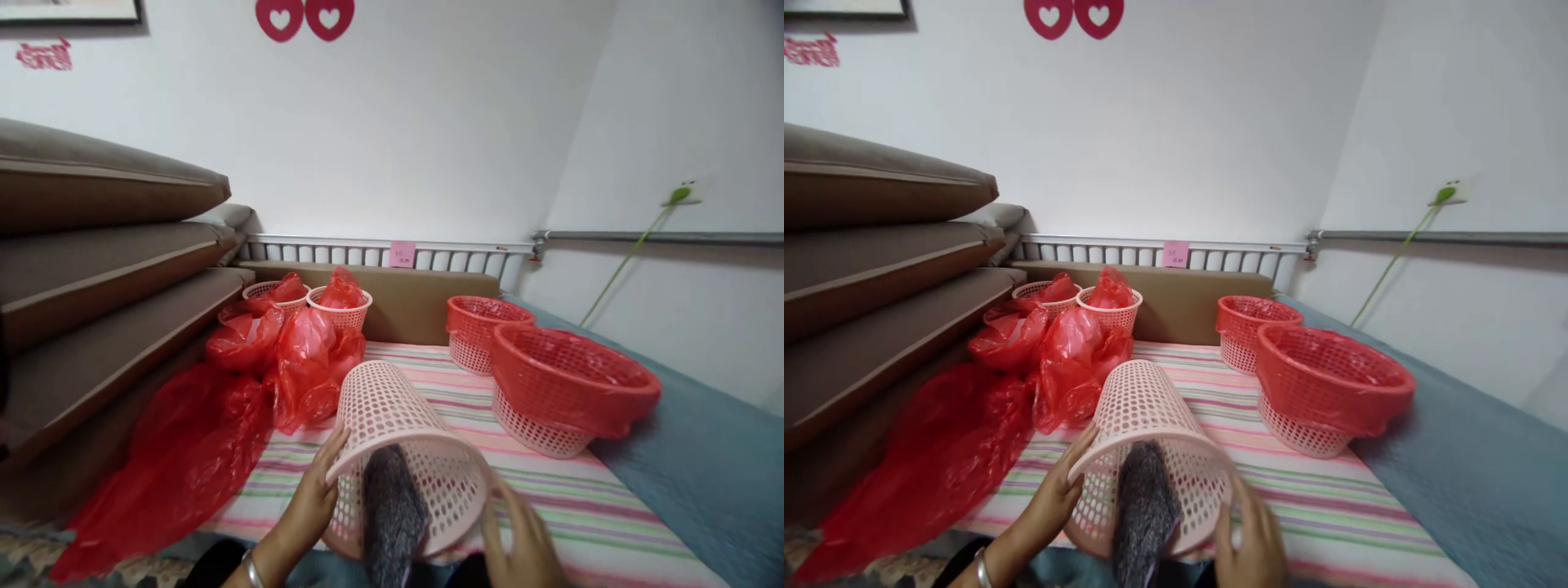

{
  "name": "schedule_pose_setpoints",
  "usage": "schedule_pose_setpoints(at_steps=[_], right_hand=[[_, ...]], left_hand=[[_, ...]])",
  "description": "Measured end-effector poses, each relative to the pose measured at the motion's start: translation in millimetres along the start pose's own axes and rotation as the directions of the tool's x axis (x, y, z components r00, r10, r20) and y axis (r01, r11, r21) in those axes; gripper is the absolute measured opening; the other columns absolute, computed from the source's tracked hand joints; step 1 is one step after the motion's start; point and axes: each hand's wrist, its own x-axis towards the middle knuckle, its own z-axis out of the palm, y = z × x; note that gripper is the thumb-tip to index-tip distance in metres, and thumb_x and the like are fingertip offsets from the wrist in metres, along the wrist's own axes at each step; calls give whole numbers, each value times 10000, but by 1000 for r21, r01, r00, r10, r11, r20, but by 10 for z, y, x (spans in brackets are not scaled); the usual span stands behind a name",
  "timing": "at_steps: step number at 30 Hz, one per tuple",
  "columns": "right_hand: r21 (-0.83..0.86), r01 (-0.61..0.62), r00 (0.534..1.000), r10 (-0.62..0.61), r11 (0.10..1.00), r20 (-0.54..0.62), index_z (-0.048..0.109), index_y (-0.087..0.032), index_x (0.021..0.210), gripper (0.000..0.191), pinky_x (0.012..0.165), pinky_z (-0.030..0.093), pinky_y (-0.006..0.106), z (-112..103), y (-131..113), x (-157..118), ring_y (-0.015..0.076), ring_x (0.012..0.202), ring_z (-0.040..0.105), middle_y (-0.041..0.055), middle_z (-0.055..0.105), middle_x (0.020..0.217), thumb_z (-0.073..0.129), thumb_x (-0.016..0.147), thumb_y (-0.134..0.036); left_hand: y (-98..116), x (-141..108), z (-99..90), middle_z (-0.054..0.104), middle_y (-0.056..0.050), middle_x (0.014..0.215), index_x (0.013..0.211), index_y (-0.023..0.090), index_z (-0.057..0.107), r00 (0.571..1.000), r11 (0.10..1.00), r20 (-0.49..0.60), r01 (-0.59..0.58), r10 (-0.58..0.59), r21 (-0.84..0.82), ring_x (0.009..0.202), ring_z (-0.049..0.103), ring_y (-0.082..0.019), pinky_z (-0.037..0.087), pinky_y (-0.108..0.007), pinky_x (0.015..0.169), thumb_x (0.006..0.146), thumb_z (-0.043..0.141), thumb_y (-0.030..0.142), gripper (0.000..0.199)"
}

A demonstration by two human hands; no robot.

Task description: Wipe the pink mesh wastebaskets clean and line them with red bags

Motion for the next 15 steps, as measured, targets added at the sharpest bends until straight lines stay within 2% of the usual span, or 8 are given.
schedule_pose_setpoints(at_steps=[1,3,4,6,9,12,13,15], right_hand=[[23,71,995,-72,997,65,555,-131,1243,439,1023,378,401,95,-24,-180,255,1192,504,145,576,1252,347,895,-300],[43,158,956,-163,987,244,606,-192,1205,410,1064,338,403,334,-139,-428,238,1245,461,97,559,1291,357,891,-274],[28,163,932,-163,986,325,595,-203,1231,415,1072,327,418,464,-215,-479,250,1274,432,96,517,1342,398,874,-281],[-23,139,902,-117,990,415,540,-232,1298,478,1087,291,463,716,-360,-448,293,1333,345,92,398,1443,487,829,-309],[-69,100,906,-62,993,420,460,-258,1362,580,1088,275,483,1043,-470,-266,325,1358,285,98,318,1487,540,791,-326],[-74,102,912,-64,992,405,465,-247,1360,586,1044,348,459,1343,-438,-177,302,1289,411,109,438,1413,508,776,-234],[-82,103,912,-62,991,405,491,-261,1339,595,1014,382,462,1431,-416,-172,301,1247,463,101,494,1368,515,749,-194],[-91,101,915,-57,991,399,566,-316,1263,601,940,445,464,1562,-385,-173,306,1154,545,69,598,1255,553,689,-137]], left_hand=[[0,-11,46,322,-45,1524,1431,267,299,1000,1000,-5,-9,9,-12,1414,243,-197,191,-493,1160,727,372,-11,761],[33,-14,91,307,-29,1530,1433,288,291,1000,1000,-16,-11,10,-14,1417,232,-199,177,-502,1161,692,366,-25,808],[56,-7,100,303,-26,1532,1434,296,285,1000,1000,-20,-6,6,-8,1417,233,-203,174,-507,1161,700,363,-20,803],[92,4,117,291,-24,1536,1438,312,266,1000,1000,-17,-3,3,9,1417,231,-217,174,-516,1160,760,359,18,744],[104,-42,166,225,-22,1559,1459,333,168,1000,1000,7,17,-17,16,1431,182,-247,174,-527,1161,865,359,143,653],[82,-163,214,143,-21,1579,1468,355,75,988,991,75,135,-134,-6,1430,171,-271,238,-504,1150,911,395,297,646],[77,-205,222,181,-19,1568,1453,376,150,973,982,134,188,-187,7,1410,231,-271,290,-483,1129,915,427,339,607],[80,-277,228,383,-53,1465,1336,350,415,956,977,201,212,-214,32,1276,434,-263,413,-469,1025,903,510,359,443]])
